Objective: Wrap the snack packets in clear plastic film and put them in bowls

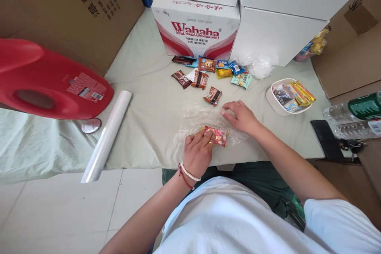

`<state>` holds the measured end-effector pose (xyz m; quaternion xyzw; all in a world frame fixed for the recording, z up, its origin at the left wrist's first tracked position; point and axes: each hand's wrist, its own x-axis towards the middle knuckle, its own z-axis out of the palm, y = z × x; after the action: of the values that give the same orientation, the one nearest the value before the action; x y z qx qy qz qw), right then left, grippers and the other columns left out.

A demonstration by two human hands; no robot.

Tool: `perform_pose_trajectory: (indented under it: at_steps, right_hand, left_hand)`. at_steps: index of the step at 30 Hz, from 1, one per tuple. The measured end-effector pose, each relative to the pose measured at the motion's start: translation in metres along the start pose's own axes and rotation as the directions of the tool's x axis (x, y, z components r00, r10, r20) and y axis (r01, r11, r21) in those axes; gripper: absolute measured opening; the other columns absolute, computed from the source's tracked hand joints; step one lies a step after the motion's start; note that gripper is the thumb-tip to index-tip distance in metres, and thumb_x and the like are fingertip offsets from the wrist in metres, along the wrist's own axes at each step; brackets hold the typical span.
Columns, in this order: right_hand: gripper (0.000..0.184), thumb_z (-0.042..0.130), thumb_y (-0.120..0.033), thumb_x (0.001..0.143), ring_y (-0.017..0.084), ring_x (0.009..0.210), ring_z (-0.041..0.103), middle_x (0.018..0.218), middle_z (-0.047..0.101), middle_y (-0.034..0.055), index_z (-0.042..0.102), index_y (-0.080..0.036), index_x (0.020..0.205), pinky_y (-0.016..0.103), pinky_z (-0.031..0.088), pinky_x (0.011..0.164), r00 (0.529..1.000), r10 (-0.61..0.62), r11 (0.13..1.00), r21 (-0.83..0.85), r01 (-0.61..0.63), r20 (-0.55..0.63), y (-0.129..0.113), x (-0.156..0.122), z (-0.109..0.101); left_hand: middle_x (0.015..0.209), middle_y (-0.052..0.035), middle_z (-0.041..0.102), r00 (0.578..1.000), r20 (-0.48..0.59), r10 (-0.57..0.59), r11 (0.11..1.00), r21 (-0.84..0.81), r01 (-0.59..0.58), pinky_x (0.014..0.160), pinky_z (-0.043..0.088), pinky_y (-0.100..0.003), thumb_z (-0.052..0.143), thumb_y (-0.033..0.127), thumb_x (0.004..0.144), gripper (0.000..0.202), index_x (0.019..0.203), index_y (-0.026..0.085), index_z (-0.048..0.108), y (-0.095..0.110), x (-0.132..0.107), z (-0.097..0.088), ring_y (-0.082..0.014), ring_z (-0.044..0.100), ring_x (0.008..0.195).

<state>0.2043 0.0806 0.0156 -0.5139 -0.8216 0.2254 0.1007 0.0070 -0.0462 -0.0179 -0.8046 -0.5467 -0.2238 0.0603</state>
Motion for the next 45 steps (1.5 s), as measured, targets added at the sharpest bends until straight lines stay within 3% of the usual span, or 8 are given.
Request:
perform_pose_trajectory:
  at_steps: [8,17,21,27,30,33,39,45]
  right_hand:
    - [0.023,0.06,-0.025,0.096,0.028,0.102,0.064,0.098,0.077,0.0107,0.074,-0.018,0.113,0.033,0.043,0.085,0.966,0.154,0.969,-0.223,-0.107,0.207,-0.019,0.036,0.009]
    - [0.049,0.051,-0.028,0.105,0.024,0.105,0.065,0.127,0.074,0.0111,0.053,-0.023,0.153,0.036,0.051,0.092,0.861,-0.413,0.911,0.151,0.385,0.296,-0.034,-0.043,0.01]
    - [0.06,0.05,-0.018,0.103,0.027,0.119,0.056,0.136,0.067,0.0142,0.042,-0.021,0.162,0.042,0.052,0.1,0.844,-0.471,0.882,0.107,0.459,0.255,-0.025,-0.058,0.035]
    - [0.065,0.048,-0.002,0.096,0.027,0.113,0.053,0.113,0.069,0.0114,0.054,-0.025,0.156,0.039,0.053,0.096,0.877,-0.403,0.908,-0.01,0.42,0.263,-0.03,-0.064,0.052]
    - [0.065,0.048,0.0,0.095,0.026,0.114,0.051,0.113,0.068,0.0112,0.056,-0.024,0.155,0.039,0.051,0.1,0.889,-0.388,0.916,-0.006,0.401,0.242,-0.035,-0.066,0.053]
    - [0.062,0.048,0.0,0.095,0.026,0.108,0.05,0.107,0.067,0.0108,0.06,-0.024,0.151,0.038,0.05,0.096,0.893,-0.377,0.92,-0.016,0.393,0.243,-0.037,-0.067,0.052]
    - [0.059,0.052,-0.001,0.095,0.025,0.1,0.049,0.102,0.065,0.01,0.064,-0.026,0.148,0.037,0.049,0.089,0.896,-0.364,0.92,-0.05,0.388,0.254,-0.038,-0.068,0.053]
    - [0.057,0.051,-0.003,0.097,0.025,0.101,0.05,0.107,0.067,0.0104,0.065,-0.028,0.146,0.039,0.05,0.091,0.896,-0.364,0.921,-0.043,0.387,0.253,-0.039,-0.066,0.054]
  left_hand:
    - [0.132,-0.0049,0.076,0.996,0.082,0.032,0.999,-0.021,-0.031,0.072,0.039,-0.041,0.054,0.011,0.099,0.034,0.121,0.024,0.077,-0.002,-0.001,-0.002,-0.0235,0.065,0.09]
    - [0.082,-0.0062,0.076,0.994,0.106,-0.033,0.971,-0.233,0.057,0.068,0.05,-0.037,0.054,0.01,0.096,0.031,0.076,0.022,0.074,-0.01,-0.01,0.012,-0.021,0.068,0.079]
    - [0.117,-0.0071,0.079,0.982,0.111,-0.152,0.749,-0.635,0.188,0.09,0.06,-0.035,0.049,0.013,0.097,0.033,0.104,0.025,0.078,-0.031,-0.022,0.016,-0.0199,0.074,0.108]
    - [0.15,-0.0115,0.063,0.801,0.115,-0.588,0.587,-0.621,0.52,0.113,0.051,-0.05,0.069,0.041,0.09,0.045,0.131,0.025,0.068,-0.08,-0.029,0.011,-0.0294,0.06,0.137]
    - [0.161,-0.0153,0.05,0.822,0.12,-0.557,0.696,-0.474,0.54,0.125,0.035,-0.059,0.087,0.049,0.068,0.083,0.142,0.022,0.061,-0.098,-0.02,0.01,-0.0379,0.043,0.151]
    - [0.124,-0.011,0.075,0.802,0.234,-0.55,0.658,-0.47,0.588,0.117,0.042,-0.056,0.079,0.043,0.071,0.045,0.112,0.023,0.076,-0.114,-0.011,0.01,-0.0355,0.062,0.128]
    - [0.108,-0.0074,0.077,0.487,0.239,-0.84,0.183,-0.72,0.669,0.099,0.055,-0.042,0.054,0.048,0.086,0.038,0.103,0.021,0.075,-0.132,0.001,0.001,-0.0255,0.071,0.106]
    - [0.155,-0.0132,0.056,0.704,0.37,-0.606,0.476,-0.541,0.693,0.128,0.02,-0.063,0.068,0.074,0.076,0.057,0.102,0.024,0.073,-0.109,0.006,0.004,-0.039,0.024,0.16]
